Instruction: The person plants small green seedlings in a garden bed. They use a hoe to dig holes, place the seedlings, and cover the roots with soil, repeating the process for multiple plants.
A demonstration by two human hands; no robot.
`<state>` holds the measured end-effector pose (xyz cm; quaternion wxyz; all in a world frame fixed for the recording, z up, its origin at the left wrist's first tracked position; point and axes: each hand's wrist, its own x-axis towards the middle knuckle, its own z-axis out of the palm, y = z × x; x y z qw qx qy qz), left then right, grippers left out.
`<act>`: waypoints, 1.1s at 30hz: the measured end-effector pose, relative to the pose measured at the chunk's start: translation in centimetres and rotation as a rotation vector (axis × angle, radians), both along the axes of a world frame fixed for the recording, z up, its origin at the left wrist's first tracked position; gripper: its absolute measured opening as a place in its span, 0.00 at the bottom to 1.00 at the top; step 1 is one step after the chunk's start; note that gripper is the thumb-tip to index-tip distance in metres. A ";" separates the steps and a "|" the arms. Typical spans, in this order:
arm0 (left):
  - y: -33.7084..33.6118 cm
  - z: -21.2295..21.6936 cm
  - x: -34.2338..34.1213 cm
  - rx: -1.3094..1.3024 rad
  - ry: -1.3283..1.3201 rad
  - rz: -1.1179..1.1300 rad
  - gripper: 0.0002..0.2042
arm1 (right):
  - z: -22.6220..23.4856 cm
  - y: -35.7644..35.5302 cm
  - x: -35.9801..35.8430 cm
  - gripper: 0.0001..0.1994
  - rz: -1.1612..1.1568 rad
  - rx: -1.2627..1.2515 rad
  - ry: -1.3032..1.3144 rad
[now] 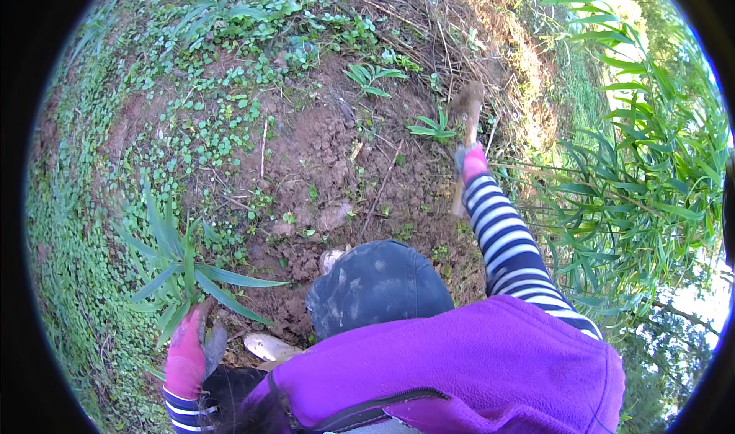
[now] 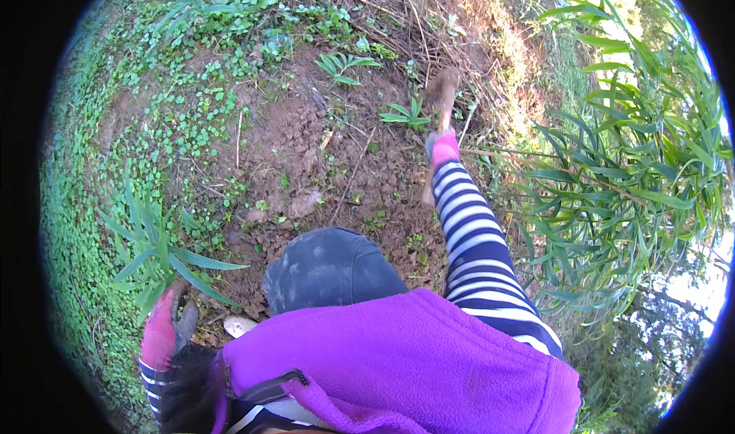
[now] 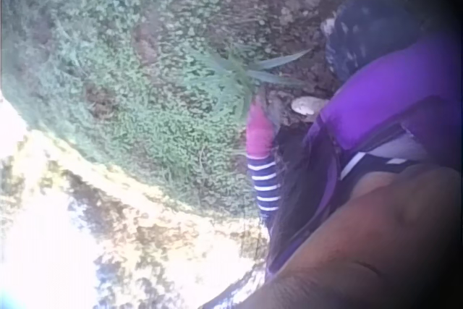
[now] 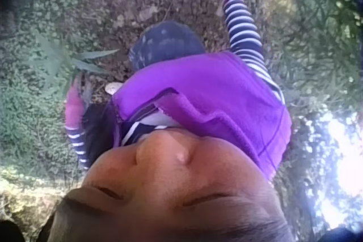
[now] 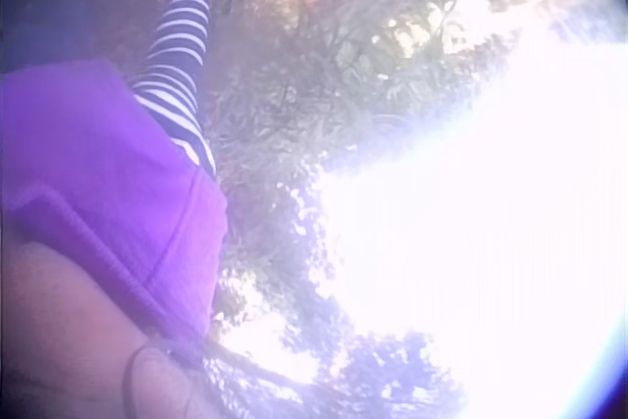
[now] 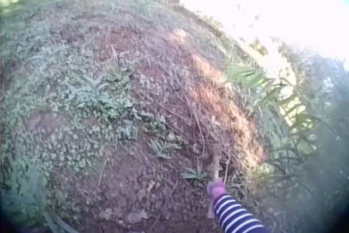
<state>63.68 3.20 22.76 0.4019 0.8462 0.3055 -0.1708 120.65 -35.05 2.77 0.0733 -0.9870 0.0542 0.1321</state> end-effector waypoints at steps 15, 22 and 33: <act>-0.1 -0.9 -0.4 0.097 -0.044 -0.068 0.21 | 2.6 11.5 -1.2 0.10 -0.088 0.800 0.187; -0.5 -1.1 -0.6 0.085 -0.020 -0.067 0.22 | -6.8 15.4 -7.2 0.08 -0.116 0.830 0.047; 0.1 -2.8 -0.2 0.058 0.122 -0.089 0.23 | 7.5 7.4 -4.7 0.12 -0.067 0.696 0.401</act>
